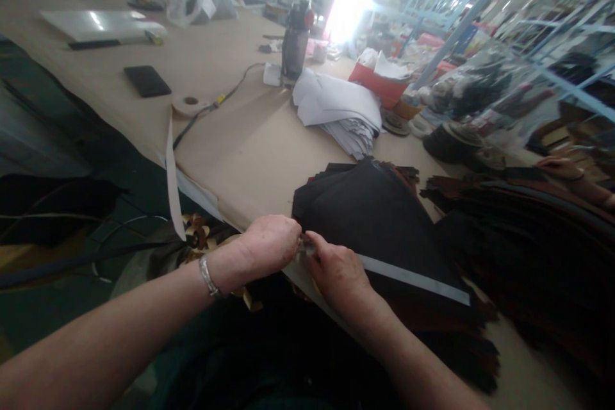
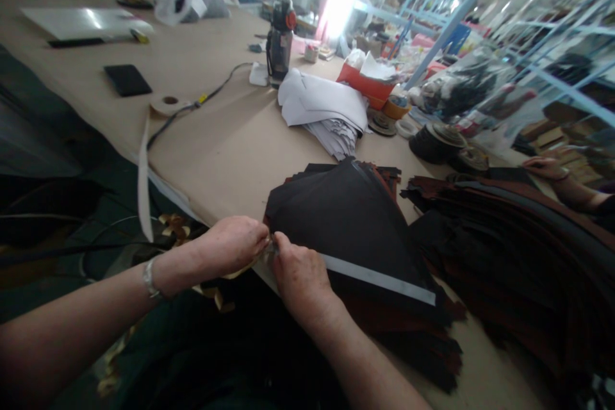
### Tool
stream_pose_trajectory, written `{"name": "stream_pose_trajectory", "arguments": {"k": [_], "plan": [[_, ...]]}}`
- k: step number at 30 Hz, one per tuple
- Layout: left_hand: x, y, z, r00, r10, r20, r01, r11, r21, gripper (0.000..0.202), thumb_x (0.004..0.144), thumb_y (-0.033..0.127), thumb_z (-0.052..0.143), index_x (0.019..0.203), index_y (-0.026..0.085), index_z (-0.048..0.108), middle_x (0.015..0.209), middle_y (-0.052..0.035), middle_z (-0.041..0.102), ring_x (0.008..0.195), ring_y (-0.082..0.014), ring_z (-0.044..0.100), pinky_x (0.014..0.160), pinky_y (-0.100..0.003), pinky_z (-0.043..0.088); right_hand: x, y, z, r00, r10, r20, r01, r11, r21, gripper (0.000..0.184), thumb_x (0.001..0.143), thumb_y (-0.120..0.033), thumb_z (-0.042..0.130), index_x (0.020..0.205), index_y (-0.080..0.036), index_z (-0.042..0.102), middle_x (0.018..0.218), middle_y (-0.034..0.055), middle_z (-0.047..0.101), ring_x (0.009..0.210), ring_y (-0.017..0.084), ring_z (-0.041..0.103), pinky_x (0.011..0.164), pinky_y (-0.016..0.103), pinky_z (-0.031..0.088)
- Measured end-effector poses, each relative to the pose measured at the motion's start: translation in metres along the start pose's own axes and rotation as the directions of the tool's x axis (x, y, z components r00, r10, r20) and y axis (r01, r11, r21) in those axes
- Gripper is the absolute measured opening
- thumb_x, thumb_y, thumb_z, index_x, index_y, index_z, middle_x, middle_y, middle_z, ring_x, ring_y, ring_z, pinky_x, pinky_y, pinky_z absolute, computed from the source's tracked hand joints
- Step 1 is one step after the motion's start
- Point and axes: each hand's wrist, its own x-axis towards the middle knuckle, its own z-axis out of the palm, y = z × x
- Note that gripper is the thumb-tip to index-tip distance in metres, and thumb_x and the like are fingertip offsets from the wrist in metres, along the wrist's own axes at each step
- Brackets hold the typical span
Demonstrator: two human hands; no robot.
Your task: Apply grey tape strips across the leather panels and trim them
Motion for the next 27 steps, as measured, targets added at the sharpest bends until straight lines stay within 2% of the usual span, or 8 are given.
{"name": "stream_pose_trajectory", "arguments": {"k": [4, 9, 12, 15, 18, 21, 24, 27], "plan": [[0.000, 0.005, 0.006, 1.000, 0.022, -0.005, -0.023, 0.996, -0.082, 0.022, 0.080, 0.011, 0.048, 0.080, 0.012, 0.069, 0.080, -0.0153, 0.072, 0.075, -0.0289, 0.068, 0.065, -0.035, 0.051, 0.002, -0.003, 0.004, 1.000, 0.008, -0.001, -0.008, 0.998, -0.066, 0.030, 0.095, -0.019, 0.042, 0.121, -0.018, 0.056, 0.092, 0.0109, 0.073, 0.078, 0.025, 0.070, 0.062, 0.030, 0.049], [-0.014, 0.007, 0.012, 0.990, 0.096, -0.102, -0.118, 0.966, -0.230, 0.022, 0.087, 0.018, 0.043, 0.076, 0.017, 0.062, 0.070, -0.0020, 0.066, 0.064, -0.0144, 0.059, 0.060, -0.021, 0.044, 0.005, -0.005, 0.006, 1.000, -0.019, -0.001, 0.019, 0.999, -0.029, 0.026, 0.093, -0.017, 0.044, 0.114, -0.017, 0.058, 0.089, 0.0081, 0.072, 0.080, 0.025, 0.070, 0.063, 0.030, 0.049], [-0.027, -0.004, 0.014, 0.975, 0.014, -0.223, -0.104, 0.911, -0.398, 0.033, 0.088, 0.032, 0.038, 0.062, 0.018, 0.052, 0.056, 0.0023, 0.052, 0.052, -0.0116, 0.048, 0.049, -0.019, 0.037, -0.003, -0.006, -0.002, 0.999, -0.051, 0.014, 0.051, 0.998, 0.048, 0.035, 0.090, -0.014, 0.047, 0.124, -0.015, 0.054, 0.095, 0.0107, 0.072, 0.084, 0.025, 0.069, 0.068, 0.031, 0.049], [-0.036, -0.023, 0.020, 0.936, -0.105, -0.335, -0.100, 0.836, -0.540, 0.039, 0.083, 0.045, 0.041, 0.054, 0.020, 0.047, 0.054, 0.0022, 0.046, 0.054, -0.0128, 0.047, 0.050, -0.020, 0.039, -0.028, 0.002, -0.017, 0.992, -0.127, -0.008, 0.124, 0.952, 0.279, 0.046, 0.083, -0.012, 0.054, 0.128, -0.017, 0.053, 0.093, 0.0068, 0.071, 0.083, 0.020, 0.067, 0.072, 0.028, 0.047], [-0.043, -0.038, 0.027, 0.914, -0.042, -0.405, -0.213, 0.798, -0.564, 0.040, 0.082, 0.048, 0.045, 0.059, 0.019, 0.060, 0.077, -0.0039, 0.064, 0.071, -0.0159, 0.060, 0.063, -0.019, 0.048, -0.059, 0.032, -0.035, 0.995, -0.073, -0.072, 0.100, 0.830, 0.548, 0.023, 0.081, -0.014, 0.055, 0.101, -0.019, 0.066, 0.074, -0.0006, 0.067, 0.067, 0.013, 0.060, 0.064, 0.023, 0.043], [-0.045, -0.037, 0.032, 0.918, 0.046, -0.393, -0.270, 0.799, -0.538, 0.037, 0.083, 0.046, 0.048, 0.064, 0.020, 0.066, 0.105, -0.0067, 0.068, 0.084, -0.0172, 0.066, 0.070, -0.017, 0.050, -0.079, 0.082, -0.051, 0.970, 0.148, -0.192, 0.010, 0.767, 0.642, 0.012, 0.083, -0.024, 0.052, 0.076, -0.018, 0.059, 0.068, -0.0008, 0.061, 0.061, 0.012, 0.054, 0.057, 0.022, 0.039], [-0.036, -0.022, 0.037, 0.904, 0.179, -0.389, -0.361, 0.808, -0.466, 0.030, 0.085, 0.040, 0.049, 0.070, 0.021, 0.068, 0.119, -0.0067, 0.065, 0.094, -0.0184, 0.066, 0.079, -0.019, 0.052, -0.081, 0.137, -0.059, 0.900, 0.300, -0.315, -0.035, 0.771, 0.636, 0.018, 0.085, -0.035, 0.046, 0.079, -0.020, 0.051, 0.068, -0.0008, 0.059, 0.058, 0.013, 0.053, 0.057, 0.024, 0.040], [-0.018, -0.006, 0.051, 0.826, 0.241, -0.510, -0.452, 0.823, -0.343, 0.033, 0.088, 0.039, 0.044, 0.068, 0.023, 0.065, 0.115, -0.0060, 0.067, 0.104, -0.0215, 0.063, 0.088, -0.026, 0.051, -0.072, 0.179, -0.057, 0.841, 0.370, -0.395, -0.133, 0.849, 0.511, 0.020, 0.082, -0.038, 0.046, 0.077, -0.021, 0.053, 0.062, -0.0015, 0.056, 0.055, 0.014, 0.051, 0.056, 0.026, 0.037]]}}
